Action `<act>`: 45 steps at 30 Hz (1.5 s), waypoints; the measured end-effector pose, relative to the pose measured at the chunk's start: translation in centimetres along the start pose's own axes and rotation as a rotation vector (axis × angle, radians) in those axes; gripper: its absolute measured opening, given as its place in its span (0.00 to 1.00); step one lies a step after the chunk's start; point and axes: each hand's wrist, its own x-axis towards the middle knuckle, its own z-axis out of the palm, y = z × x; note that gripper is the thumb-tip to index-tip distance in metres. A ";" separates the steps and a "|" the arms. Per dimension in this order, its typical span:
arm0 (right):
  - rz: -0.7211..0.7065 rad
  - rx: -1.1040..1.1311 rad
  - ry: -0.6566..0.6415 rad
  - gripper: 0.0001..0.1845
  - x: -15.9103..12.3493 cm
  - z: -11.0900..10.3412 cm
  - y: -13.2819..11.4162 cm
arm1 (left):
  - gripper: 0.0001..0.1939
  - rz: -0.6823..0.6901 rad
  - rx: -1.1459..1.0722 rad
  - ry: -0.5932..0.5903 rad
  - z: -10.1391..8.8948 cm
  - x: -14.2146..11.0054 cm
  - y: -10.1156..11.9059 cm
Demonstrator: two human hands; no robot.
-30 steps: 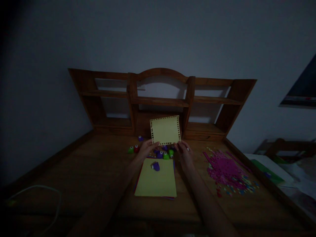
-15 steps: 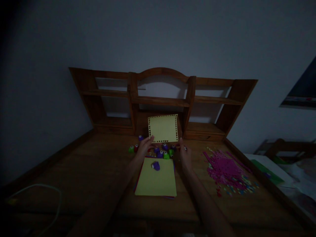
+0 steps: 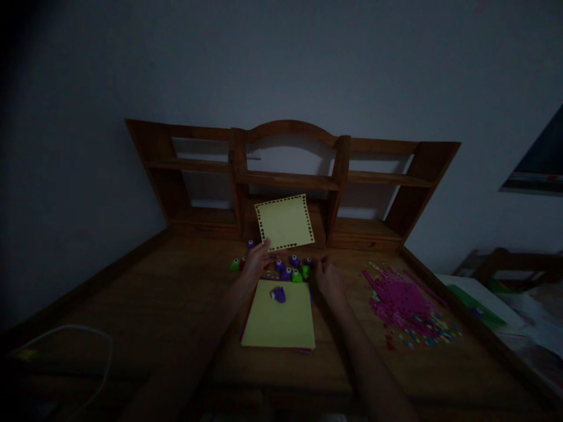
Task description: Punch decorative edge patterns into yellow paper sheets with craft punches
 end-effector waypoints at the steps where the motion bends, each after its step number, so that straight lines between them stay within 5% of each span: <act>1: -0.007 -0.007 0.002 0.19 -0.1 0.2 0.1 | 0.22 -0.003 -0.008 0.002 0.0 0.0 0.0; 7: -0.117 -0.037 -0.029 0.08 0.3 1.4 1.3 | 0.19 -0.035 -0.062 0.024 0.0 0.1 0.3; 15: -0.137 -0.001 0.072 0.11 0.7 1.8 1.9 | 0.20 -0.015 -0.058 0.019 0.1 -0.2 0.3; 45: -0.268 -0.156 0.098 0.09 0.9 1.7 1.8 | 0.16 -0.032 -0.162 0.051 0.2 -0.2 0.7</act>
